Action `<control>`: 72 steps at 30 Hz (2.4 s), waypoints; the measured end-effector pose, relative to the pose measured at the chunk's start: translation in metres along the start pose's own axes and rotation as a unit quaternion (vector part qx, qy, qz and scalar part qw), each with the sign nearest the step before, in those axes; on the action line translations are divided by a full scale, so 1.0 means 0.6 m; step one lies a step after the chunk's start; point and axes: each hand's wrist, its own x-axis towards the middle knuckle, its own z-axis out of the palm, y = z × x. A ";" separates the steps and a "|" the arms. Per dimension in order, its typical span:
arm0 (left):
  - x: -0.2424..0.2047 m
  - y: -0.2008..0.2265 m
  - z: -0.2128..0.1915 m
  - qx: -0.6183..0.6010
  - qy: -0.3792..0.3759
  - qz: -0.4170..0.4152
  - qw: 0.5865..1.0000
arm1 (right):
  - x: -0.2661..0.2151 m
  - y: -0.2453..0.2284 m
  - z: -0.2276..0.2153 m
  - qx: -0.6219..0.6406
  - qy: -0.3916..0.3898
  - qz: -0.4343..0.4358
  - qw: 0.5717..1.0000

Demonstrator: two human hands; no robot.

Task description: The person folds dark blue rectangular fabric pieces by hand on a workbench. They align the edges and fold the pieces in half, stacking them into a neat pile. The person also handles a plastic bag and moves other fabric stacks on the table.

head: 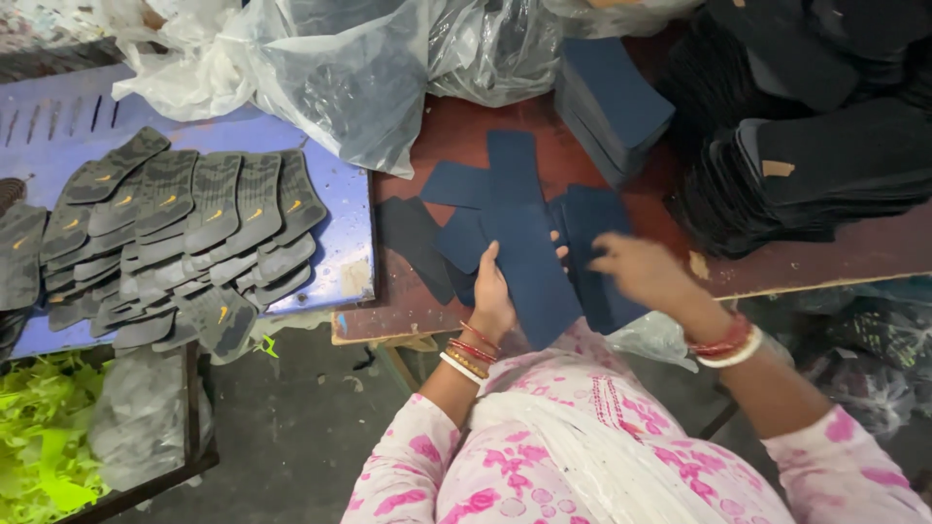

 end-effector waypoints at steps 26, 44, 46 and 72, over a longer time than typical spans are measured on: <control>0.074 -0.062 -0.072 0.190 0.137 0.058 0.970 | 0.016 -0.005 0.056 0.371 0.174 0.253 0.876; 0.330 0.067 -0.101 0.826 0.351 -0.004 0.442 | -0.041 0.036 -0.012 0.147 0.189 0.083 0.967; 0.348 0.060 -0.136 0.799 0.365 -0.005 0.479 | -0.029 0.023 -0.019 0.167 0.245 0.093 0.950; 0.241 0.044 -0.070 0.844 0.348 0.118 0.391 | -0.085 -0.034 -0.015 0.209 0.219 0.268 0.915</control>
